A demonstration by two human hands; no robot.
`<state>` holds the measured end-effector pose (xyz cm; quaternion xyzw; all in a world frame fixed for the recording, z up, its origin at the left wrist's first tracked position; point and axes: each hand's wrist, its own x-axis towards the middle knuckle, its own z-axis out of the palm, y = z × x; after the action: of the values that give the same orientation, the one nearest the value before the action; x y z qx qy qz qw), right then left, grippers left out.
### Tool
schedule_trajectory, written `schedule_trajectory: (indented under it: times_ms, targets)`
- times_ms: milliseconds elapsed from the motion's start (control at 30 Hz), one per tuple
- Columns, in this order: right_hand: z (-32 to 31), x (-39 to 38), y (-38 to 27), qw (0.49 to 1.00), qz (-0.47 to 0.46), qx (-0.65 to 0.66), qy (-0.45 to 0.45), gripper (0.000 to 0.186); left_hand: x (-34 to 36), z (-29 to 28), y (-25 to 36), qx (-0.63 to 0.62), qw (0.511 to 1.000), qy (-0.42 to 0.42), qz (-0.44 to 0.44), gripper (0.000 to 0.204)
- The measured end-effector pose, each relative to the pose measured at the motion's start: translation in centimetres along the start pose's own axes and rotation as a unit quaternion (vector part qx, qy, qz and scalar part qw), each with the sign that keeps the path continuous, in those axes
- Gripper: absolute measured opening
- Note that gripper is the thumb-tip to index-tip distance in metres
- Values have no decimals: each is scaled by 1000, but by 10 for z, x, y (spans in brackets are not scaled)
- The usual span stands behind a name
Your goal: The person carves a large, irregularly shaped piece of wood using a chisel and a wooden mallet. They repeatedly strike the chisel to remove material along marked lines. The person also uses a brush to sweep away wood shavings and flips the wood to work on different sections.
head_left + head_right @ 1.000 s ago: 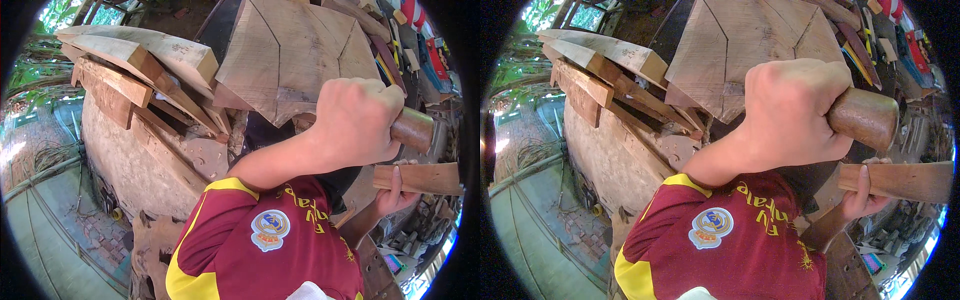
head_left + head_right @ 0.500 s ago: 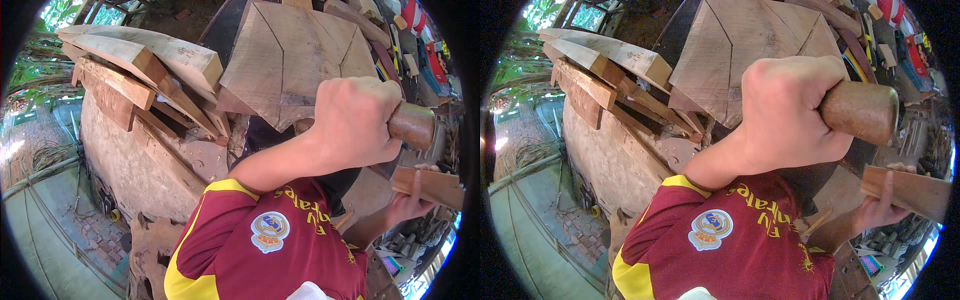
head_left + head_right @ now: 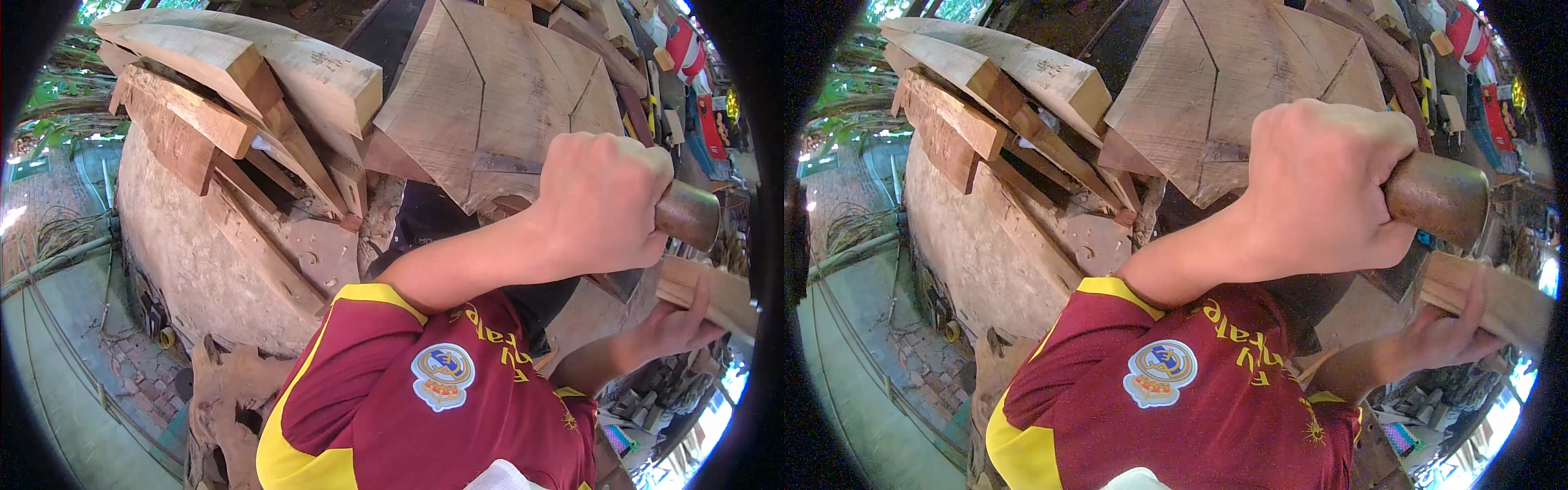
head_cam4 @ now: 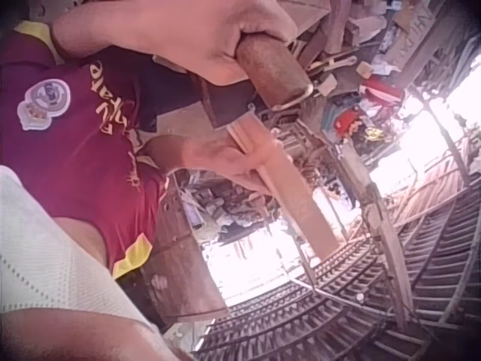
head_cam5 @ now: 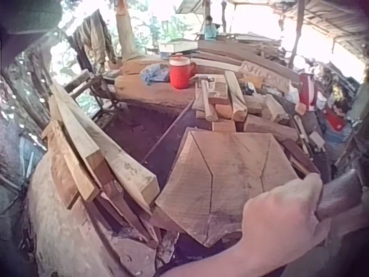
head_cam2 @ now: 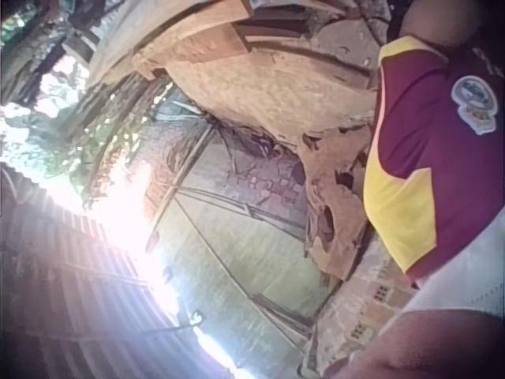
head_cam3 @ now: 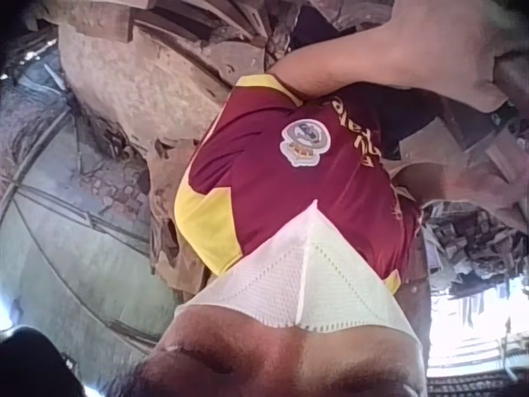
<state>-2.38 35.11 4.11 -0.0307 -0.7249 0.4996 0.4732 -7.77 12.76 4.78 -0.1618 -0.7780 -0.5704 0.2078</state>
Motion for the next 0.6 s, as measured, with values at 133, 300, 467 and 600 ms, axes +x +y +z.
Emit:
schedule_trajectory:
  times_ms: [133,300,467,600]
  targets:
    - [3,-37,7,987,-73,-109,-98,75,0,7,-1,16,1000,10,8,24]
    - [-15,-25,7,992,74,-98,10,79,-3,8,-1,6,999,-31,15,24]
    - [-9,-40,17,969,-111,-192,-111,73,-8,14,-4,34,999,-35,20,25]
    - [-41,-15,8,988,-16,-135,-77,79,-10,16,-4,28,998,-47,30,25]
